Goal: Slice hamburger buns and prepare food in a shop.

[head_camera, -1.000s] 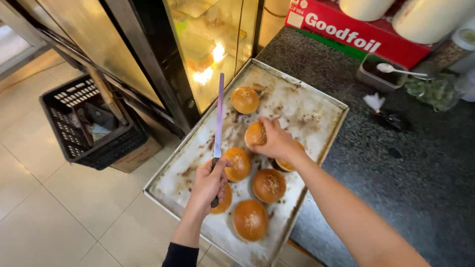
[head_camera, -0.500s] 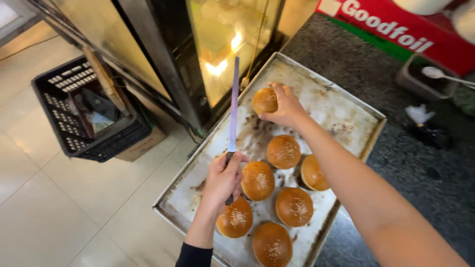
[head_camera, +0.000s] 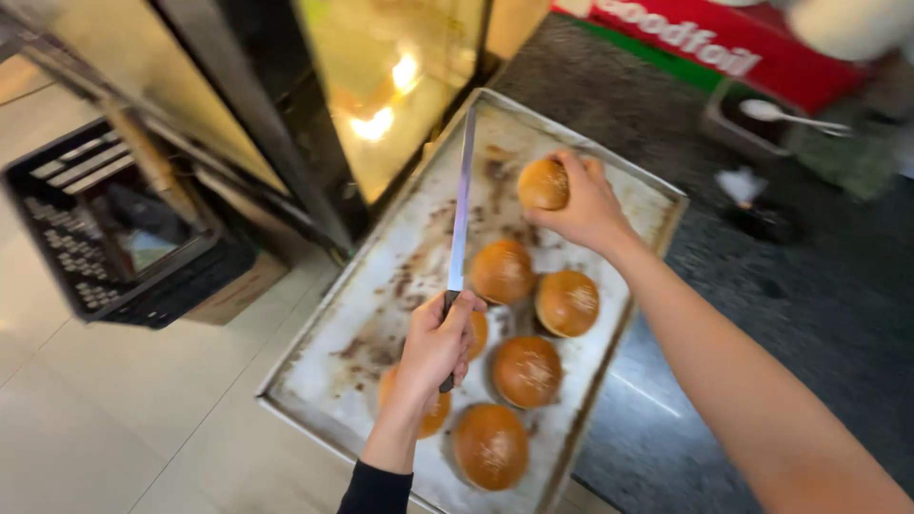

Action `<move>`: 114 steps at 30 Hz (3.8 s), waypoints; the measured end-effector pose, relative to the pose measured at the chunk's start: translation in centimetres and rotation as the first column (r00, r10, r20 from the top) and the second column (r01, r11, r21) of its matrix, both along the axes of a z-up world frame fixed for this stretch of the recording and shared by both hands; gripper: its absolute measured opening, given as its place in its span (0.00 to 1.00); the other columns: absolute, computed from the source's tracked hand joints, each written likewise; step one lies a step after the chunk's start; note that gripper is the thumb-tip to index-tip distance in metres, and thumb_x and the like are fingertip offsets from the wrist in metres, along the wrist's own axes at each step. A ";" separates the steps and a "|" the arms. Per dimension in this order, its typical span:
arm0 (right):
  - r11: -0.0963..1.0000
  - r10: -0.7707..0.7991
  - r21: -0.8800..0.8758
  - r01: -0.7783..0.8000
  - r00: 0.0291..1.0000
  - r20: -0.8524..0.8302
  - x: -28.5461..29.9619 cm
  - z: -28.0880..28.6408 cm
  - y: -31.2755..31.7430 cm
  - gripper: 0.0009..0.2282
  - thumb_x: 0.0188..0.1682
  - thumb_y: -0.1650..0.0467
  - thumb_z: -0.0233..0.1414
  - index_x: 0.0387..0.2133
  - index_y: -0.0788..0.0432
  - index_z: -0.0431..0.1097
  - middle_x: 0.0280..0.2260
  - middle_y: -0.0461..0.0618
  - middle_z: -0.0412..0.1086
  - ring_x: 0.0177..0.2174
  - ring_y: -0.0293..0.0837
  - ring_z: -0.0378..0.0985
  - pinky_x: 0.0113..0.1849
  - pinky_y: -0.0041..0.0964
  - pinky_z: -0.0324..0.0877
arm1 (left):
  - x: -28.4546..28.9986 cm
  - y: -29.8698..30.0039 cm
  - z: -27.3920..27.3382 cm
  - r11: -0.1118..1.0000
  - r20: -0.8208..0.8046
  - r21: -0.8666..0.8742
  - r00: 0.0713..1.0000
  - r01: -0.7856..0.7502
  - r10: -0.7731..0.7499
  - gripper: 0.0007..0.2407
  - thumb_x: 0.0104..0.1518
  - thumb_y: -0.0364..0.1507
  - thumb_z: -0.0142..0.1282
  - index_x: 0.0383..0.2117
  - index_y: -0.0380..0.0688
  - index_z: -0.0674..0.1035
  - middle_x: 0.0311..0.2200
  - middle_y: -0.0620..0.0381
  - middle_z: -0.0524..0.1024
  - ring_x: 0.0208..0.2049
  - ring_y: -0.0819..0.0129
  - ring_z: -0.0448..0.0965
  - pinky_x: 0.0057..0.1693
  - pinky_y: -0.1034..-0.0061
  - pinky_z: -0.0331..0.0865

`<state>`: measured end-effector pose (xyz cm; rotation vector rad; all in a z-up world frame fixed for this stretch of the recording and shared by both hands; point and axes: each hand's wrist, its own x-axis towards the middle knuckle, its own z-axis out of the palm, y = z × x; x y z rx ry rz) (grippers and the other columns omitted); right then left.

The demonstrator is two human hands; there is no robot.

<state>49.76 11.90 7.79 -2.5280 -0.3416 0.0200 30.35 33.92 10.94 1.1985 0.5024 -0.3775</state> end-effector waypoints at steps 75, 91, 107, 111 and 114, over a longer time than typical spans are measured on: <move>0.900 -0.255 -0.391 0.193 0.960 -0.112 -34.3 -1.2 -23.6 0.29 0.37 0.56 0.66 0.55 0.44 0.69 0.50 0.61 0.65 0.47 0.64 0.75 0.49 0.55 0.70 | -28.2 -32.9 -11.8 0.933 -0.016 -0.341 0.991 0.119 -0.132 0.14 0.68 0.37 0.45 0.36 0.36 0.76 0.11 0.66 0.61 0.07 0.76 0.58 0.17 0.74 0.56; 0.906 -0.314 -0.336 0.259 0.942 -0.120 -33.2 -2.5 -25.1 0.28 0.37 0.54 0.66 0.53 0.43 0.71 0.49 0.59 0.67 0.48 0.60 0.75 0.49 0.52 0.70 | -29.7 -34.0 -11.8 0.937 0.043 -0.334 0.994 0.107 -0.099 0.13 0.70 0.36 0.46 0.35 0.38 0.77 0.12 0.62 0.63 0.07 0.75 0.58 0.17 0.74 0.54; 0.895 -0.366 -0.326 0.304 0.919 -0.145 -32.7 -3.5 -26.0 0.30 0.34 0.52 0.67 0.51 0.42 0.72 0.49 0.60 0.67 0.49 0.60 0.74 0.50 0.51 0.70 | -32.7 -35.4 -13.0 0.995 0.143 0.041 0.985 0.091 -0.096 0.13 0.68 0.35 0.49 0.34 0.37 0.79 0.12 0.58 0.69 0.11 0.70 0.69 0.22 0.69 0.61; 0.894 -0.350 -0.337 0.295 0.929 -0.116 -33.1 -3.4 -25.7 0.30 0.34 0.51 0.67 0.52 0.43 0.72 0.49 0.60 0.67 0.49 0.61 0.74 0.50 0.52 0.70 | -30.9 -35.7 -13.5 0.986 0.157 0.100 0.977 0.131 -0.145 0.15 0.67 0.35 0.49 0.32 0.35 0.81 0.12 0.56 0.71 0.12 0.69 0.73 0.25 0.68 0.66; 0.896 -0.368 -0.315 0.314 0.921 -0.129 -33.2 -3.3 -25.7 0.30 0.34 0.52 0.67 0.52 0.43 0.72 0.50 0.60 0.66 0.48 0.61 0.75 0.49 0.52 0.71 | -29.7 -35.2 -12.1 0.975 0.011 -0.095 0.980 0.200 -0.200 0.13 0.67 0.34 0.46 0.33 0.36 0.79 0.11 0.54 0.67 0.09 0.62 0.65 0.22 0.61 0.61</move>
